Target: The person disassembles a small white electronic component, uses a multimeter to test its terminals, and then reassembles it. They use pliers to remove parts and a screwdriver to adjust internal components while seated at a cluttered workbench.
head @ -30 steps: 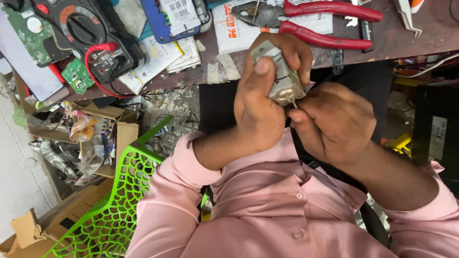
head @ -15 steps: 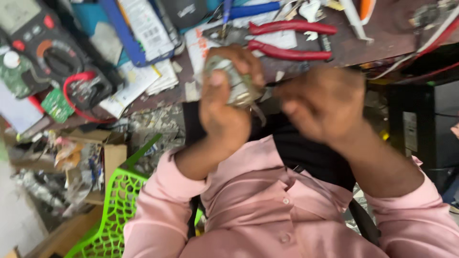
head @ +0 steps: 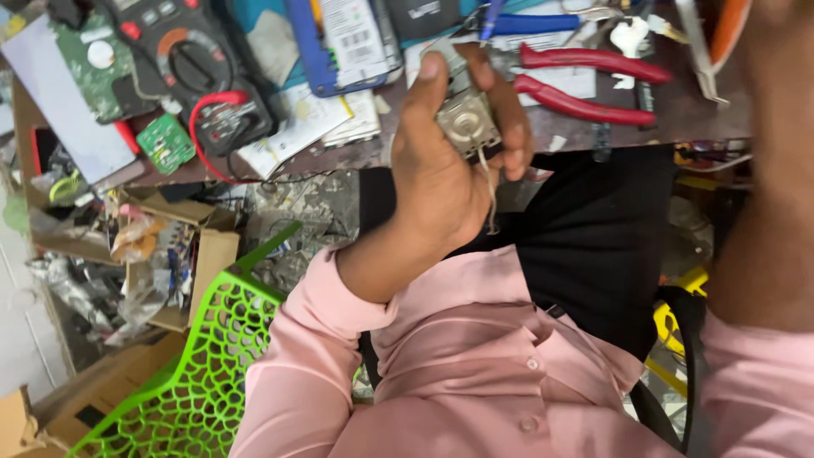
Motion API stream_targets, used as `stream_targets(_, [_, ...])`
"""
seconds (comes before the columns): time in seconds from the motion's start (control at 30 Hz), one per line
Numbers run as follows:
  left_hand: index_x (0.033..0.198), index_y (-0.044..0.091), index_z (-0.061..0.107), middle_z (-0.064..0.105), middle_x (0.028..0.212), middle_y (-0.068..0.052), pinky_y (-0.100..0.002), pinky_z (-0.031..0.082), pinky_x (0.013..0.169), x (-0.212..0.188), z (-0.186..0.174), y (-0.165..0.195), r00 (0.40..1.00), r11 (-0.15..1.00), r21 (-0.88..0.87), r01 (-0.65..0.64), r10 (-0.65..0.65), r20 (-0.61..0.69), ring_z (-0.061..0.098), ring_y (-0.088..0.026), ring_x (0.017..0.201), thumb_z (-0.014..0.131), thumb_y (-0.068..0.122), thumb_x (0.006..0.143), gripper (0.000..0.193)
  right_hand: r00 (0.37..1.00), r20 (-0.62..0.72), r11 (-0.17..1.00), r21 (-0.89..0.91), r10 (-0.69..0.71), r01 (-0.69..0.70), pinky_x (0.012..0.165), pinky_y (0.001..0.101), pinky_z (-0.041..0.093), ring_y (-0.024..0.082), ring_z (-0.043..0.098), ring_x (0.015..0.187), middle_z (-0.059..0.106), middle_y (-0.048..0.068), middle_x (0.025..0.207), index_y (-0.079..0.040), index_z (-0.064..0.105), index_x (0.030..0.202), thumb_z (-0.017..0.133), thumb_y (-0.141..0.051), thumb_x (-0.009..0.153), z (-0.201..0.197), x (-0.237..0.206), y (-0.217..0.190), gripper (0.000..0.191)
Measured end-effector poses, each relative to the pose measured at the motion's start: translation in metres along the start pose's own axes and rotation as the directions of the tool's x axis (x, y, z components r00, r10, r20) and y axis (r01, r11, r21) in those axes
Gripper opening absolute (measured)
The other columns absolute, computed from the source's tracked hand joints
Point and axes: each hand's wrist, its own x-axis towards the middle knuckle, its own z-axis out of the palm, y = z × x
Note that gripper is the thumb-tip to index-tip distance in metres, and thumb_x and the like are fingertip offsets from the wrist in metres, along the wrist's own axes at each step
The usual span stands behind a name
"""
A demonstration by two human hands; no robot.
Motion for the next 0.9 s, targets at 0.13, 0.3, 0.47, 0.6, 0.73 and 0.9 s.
stream_targets(0.13, [0.105,0.007,0.046,0.057,0.072,-0.015,-0.036,0.045,0.051,0.001,-0.005,0.01,1.0,1.0,0.026,-0.013,0.013,-0.009,0.056,-0.024,0.056,0.03,0.041,0.115,0.039,0.991,-0.05,0.965,0.228,-0.122,0.13,0.068,0.0319,0.05,0.024,0.065,0.075,0.066,0.018,0.091,0.008,0.064,0.119,0.069,-0.01,0.106,-0.031,-0.061,-0.04,0.022])
stream_targets(0.3, [0.106,0.004,0.045,0.056,0.07,-0.017,-0.034,0.041,0.049,-0.003,-0.008,0.013,0.996,0.995,0.053,-0.087,0.086,0.024,0.052,-0.023,0.055,0.027,0.037,0.118,0.04,0.943,0.004,0.859,0.413,-0.333,0.302,0.067,0.0284,0.051,0.021,0.066,0.075,0.067,0.019,0.093,0.009,0.063,0.125,0.068,-0.011,0.107,-0.057,-0.11,-0.087,0.027])
stream_targets(0.47, [0.107,0.004,0.045,0.056,0.072,-0.018,-0.033,0.039,0.049,-0.012,-0.004,0.01,0.994,0.989,0.105,-0.107,0.105,0.023,0.05,-0.022,0.055,0.03,0.04,0.118,0.04,0.93,0.144,0.801,0.562,-0.339,0.205,0.066,0.0249,0.053,0.018,0.067,0.074,0.068,0.019,0.094,0.011,0.062,0.131,0.066,-0.012,0.108,-0.059,-0.107,-0.119,0.033])
stream_targets(0.6, [0.107,0.006,0.046,0.054,0.072,-0.018,-0.035,0.041,0.053,-0.015,0.001,0.003,0.978,0.975,0.117,-0.19,0.178,0.108,0.049,-0.024,0.056,0.035,0.043,0.118,0.04,0.888,0.437,0.796,0.584,-0.146,-0.156,0.054,0.0251,0.047,0.01,0.061,0.053,0.065,0.004,0.066,0.005,0.069,0.129,0.067,-0.013,0.099,-0.058,-0.108,-0.133,0.035])
stream_targets(0.73, [0.106,0.005,0.045,0.053,0.072,-0.018,-0.034,0.041,0.054,-0.018,0.004,0.001,0.984,0.976,0.135,-0.171,0.161,0.082,0.049,-0.023,0.057,0.034,0.044,0.117,0.042,0.949,0.208,0.85,0.516,-0.238,0.1,0.058,0.0275,0.047,0.014,0.063,0.061,0.065,0.011,0.076,0.008,0.069,0.121,0.07,-0.009,0.101,-0.05,-0.11,-0.137,0.027])
stream_targets(0.9, [0.105,0.005,0.044,0.051,0.07,-0.017,-0.033,0.041,0.056,-0.02,0.004,0.0,0.982,0.971,0.151,-0.184,0.174,0.08,0.049,-0.023,0.059,0.035,0.044,0.117,0.042,0.927,0.081,0.833,0.473,-0.365,0.287,0.063,0.0294,0.051,0.02,0.066,0.07,0.068,0.017,0.089,0.006,0.067,0.12,0.071,-0.007,0.105,-0.042,-0.107,-0.137,0.02])
